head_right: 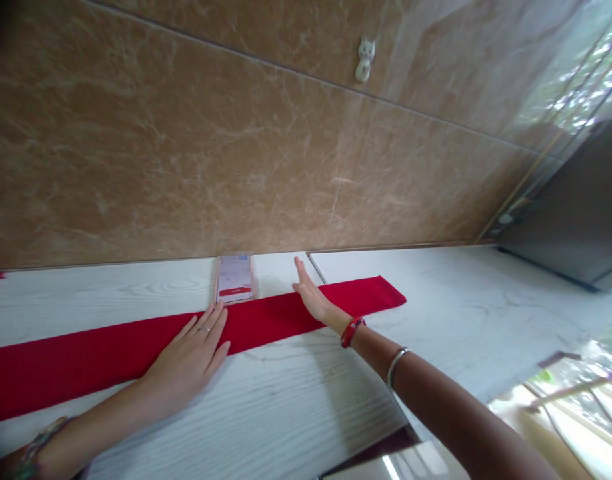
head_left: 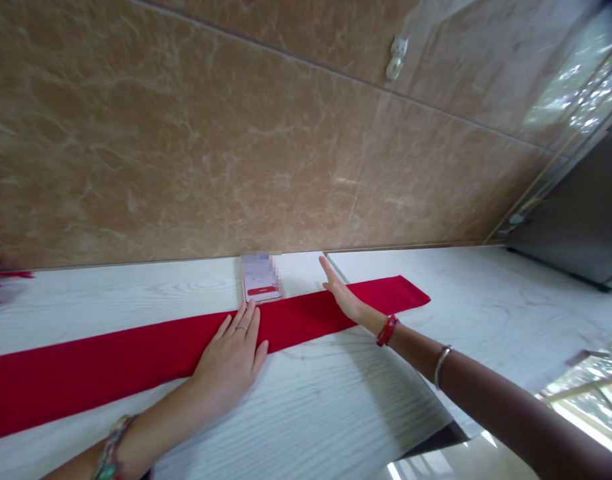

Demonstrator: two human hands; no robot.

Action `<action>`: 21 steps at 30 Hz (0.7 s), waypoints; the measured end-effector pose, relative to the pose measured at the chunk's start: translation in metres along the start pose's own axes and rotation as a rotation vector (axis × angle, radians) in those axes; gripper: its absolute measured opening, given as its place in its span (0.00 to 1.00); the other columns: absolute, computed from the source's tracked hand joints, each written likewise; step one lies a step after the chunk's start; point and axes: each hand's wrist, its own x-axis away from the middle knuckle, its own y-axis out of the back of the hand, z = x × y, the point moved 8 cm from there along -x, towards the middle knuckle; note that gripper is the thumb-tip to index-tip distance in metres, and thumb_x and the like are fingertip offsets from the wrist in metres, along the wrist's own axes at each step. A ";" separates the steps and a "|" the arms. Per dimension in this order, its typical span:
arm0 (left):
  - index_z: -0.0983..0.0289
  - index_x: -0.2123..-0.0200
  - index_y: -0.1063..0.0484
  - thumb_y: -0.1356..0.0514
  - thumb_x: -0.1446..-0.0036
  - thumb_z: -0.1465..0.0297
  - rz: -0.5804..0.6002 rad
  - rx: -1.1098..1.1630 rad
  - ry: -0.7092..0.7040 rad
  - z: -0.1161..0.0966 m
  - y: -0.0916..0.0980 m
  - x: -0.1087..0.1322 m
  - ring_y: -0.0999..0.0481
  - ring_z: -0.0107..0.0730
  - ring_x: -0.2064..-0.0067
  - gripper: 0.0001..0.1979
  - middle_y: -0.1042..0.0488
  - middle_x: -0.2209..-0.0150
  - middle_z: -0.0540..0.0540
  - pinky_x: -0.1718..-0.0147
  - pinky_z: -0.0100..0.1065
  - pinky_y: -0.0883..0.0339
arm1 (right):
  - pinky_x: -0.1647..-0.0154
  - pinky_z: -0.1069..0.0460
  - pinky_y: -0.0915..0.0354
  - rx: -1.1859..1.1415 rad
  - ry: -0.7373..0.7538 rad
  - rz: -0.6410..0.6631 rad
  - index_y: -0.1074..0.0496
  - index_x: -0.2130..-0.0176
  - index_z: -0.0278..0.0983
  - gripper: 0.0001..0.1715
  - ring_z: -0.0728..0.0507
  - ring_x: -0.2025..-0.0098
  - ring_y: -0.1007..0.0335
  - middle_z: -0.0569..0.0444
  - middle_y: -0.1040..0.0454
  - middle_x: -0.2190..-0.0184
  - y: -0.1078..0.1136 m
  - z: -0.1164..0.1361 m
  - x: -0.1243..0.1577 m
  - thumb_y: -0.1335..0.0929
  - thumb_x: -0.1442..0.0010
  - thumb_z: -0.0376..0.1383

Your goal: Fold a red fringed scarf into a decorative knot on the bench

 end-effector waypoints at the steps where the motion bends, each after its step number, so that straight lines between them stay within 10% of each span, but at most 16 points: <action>1: 0.77 0.43 0.47 0.61 0.43 0.63 0.001 0.004 -0.004 0.000 0.000 0.000 0.51 0.41 0.40 0.30 0.52 0.40 0.65 0.45 0.41 0.51 | 0.39 0.43 0.71 0.035 -0.014 -0.026 0.70 0.38 0.34 0.39 0.48 0.37 0.79 0.53 0.73 0.37 0.015 -0.012 0.002 0.47 0.43 0.41; 9: 0.71 0.42 0.49 0.59 0.45 0.60 -0.075 0.050 -0.037 0.010 -0.012 -0.001 0.49 0.42 0.40 0.31 0.50 0.40 0.60 0.45 0.43 0.50 | 0.39 0.45 0.66 0.364 -0.232 -0.232 0.63 0.39 0.29 0.39 0.47 0.37 0.72 0.50 0.66 0.37 0.157 -0.129 0.048 0.47 0.47 0.37; 13: 0.68 0.42 0.48 0.59 0.46 0.59 -0.096 0.056 -0.049 0.013 -0.014 0.001 0.49 0.42 0.40 0.31 0.48 0.41 0.58 0.45 0.44 0.49 | 0.40 0.43 0.63 0.443 -0.304 -0.260 0.60 0.39 0.31 0.37 0.44 0.37 0.69 0.48 0.61 0.37 0.193 -0.164 0.069 0.45 0.46 0.37; 18: 0.74 0.44 0.45 0.59 0.44 0.61 -0.114 -0.003 -0.017 0.004 -0.001 0.000 0.47 0.43 0.41 0.30 0.47 0.41 0.63 0.45 0.45 0.49 | 0.40 0.42 0.60 0.438 -0.150 -0.423 0.54 0.40 0.29 0.34 0.43 0.37 0.67 0.44 0.56 0.38 0.183 -0.087 0.051 0.46 0.43 0.40; 21: 0.71 0.44 0.44 0.56 0.43 0.62 -0.131 0.013 -0.106 -0.012 0.013 0.002 0.46 0.42 0.41 0.27 0.45 0.42 0.61 0.45 0.44 0.49 | 0.43 0.44 0.51 0.497 0.051 -0.198 0.41 0.45 0.38 0.26 0.43 0.43 0.47 0.49 0.39 0.45 0.126 -0.001 0.041 0.41 0.44 0.39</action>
